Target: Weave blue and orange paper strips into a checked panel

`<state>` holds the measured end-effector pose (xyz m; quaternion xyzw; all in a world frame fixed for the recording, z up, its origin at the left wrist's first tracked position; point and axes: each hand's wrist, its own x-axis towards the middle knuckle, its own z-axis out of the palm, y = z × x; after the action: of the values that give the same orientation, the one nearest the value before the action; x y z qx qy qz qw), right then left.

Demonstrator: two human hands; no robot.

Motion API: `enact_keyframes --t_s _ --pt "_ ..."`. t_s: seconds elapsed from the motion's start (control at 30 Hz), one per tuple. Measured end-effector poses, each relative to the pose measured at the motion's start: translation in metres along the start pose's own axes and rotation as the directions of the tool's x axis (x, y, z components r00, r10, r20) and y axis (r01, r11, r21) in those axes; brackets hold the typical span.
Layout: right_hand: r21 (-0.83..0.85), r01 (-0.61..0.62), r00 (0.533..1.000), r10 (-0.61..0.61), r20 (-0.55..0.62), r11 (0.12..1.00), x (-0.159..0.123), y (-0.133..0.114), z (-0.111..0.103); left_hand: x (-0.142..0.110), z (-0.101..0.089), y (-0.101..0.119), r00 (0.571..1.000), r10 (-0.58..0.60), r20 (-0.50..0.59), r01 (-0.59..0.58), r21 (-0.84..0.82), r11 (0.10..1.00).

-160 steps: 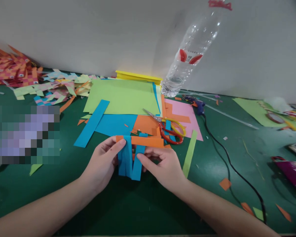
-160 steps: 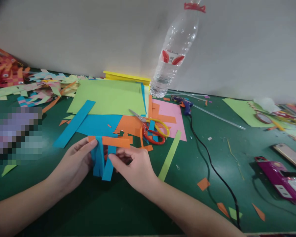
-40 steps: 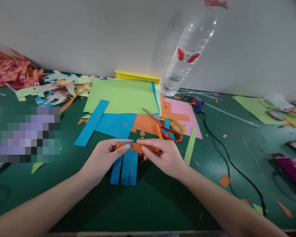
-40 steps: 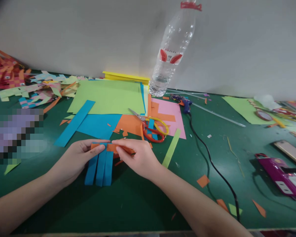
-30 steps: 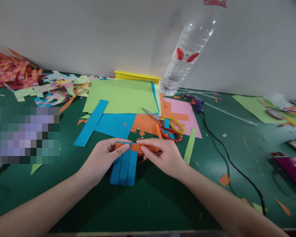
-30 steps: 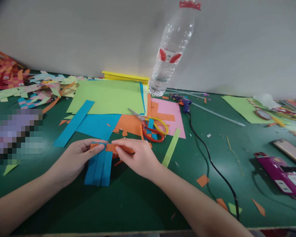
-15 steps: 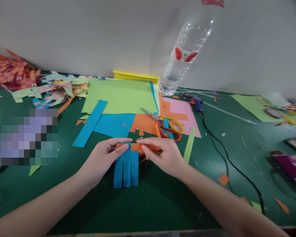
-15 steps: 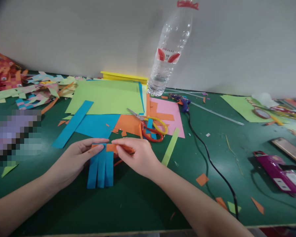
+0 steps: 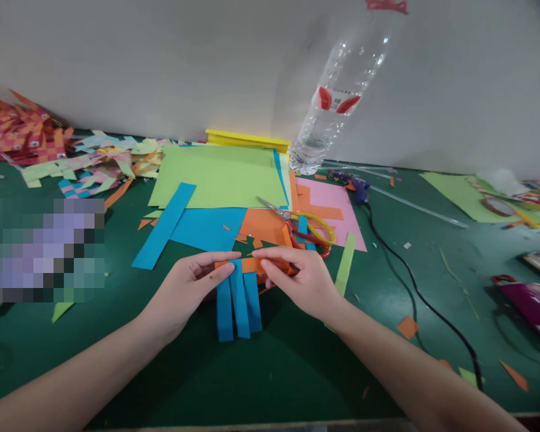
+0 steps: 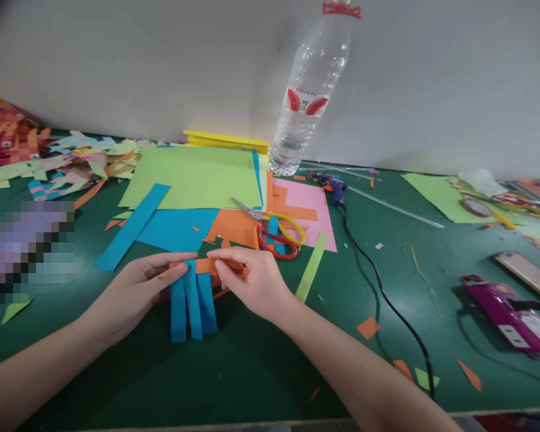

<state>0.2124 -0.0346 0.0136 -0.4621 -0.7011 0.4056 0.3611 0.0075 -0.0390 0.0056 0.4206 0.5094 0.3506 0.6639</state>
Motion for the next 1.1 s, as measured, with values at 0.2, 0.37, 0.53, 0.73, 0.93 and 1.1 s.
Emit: enact_keyframes --t_s 0.2,0.37,0.53,0.73,0.93,1.1 --pt "0.021 -0.009 1.000 0.009 -0.003 1.000 0.001 0.001 -0.001 0.001 0.000 0.001 1.000 -0.018 0.012 0.018 -0.021 1.000" --pt "-0.040 0.032 0.999 -0.031 0.009 0.999 0.000 0.001 -0.001 0.002 0.000 0.000 1.000 -0.011 0.008 0.011 -0.010 1.000" --pt "-0.041 0.114 0.991 -0.116 -0.065 0.993 0.004 0.005 -0.012 0.005 -0.004 -0.001 0.999 0.030 -0.013 -0.030 -0.053 0.998" --pt "-0.273 0.414 0.910 -0.397 0.116 0.868 0.017 0.012 -0.036 0.009 -0.014 0.004 0.988 0.072 -0.137 -0.090 -0.131 0.987" --pt "-0.464 0.477 0.856 -0.276 0.437 0.747 0.019 0.009 -0.041 0.015 -0.017 0.011 0.965 0.081 -0.248 -0.157 -0.306 0.939" --pt "-0.537 0.490 0.839 -0.203 0.505 0.687 0.019 0.011 -0.039 0.014 -0.018 0.017 0.956 0.074 -0.282 -0.188 -0.401 0.897"
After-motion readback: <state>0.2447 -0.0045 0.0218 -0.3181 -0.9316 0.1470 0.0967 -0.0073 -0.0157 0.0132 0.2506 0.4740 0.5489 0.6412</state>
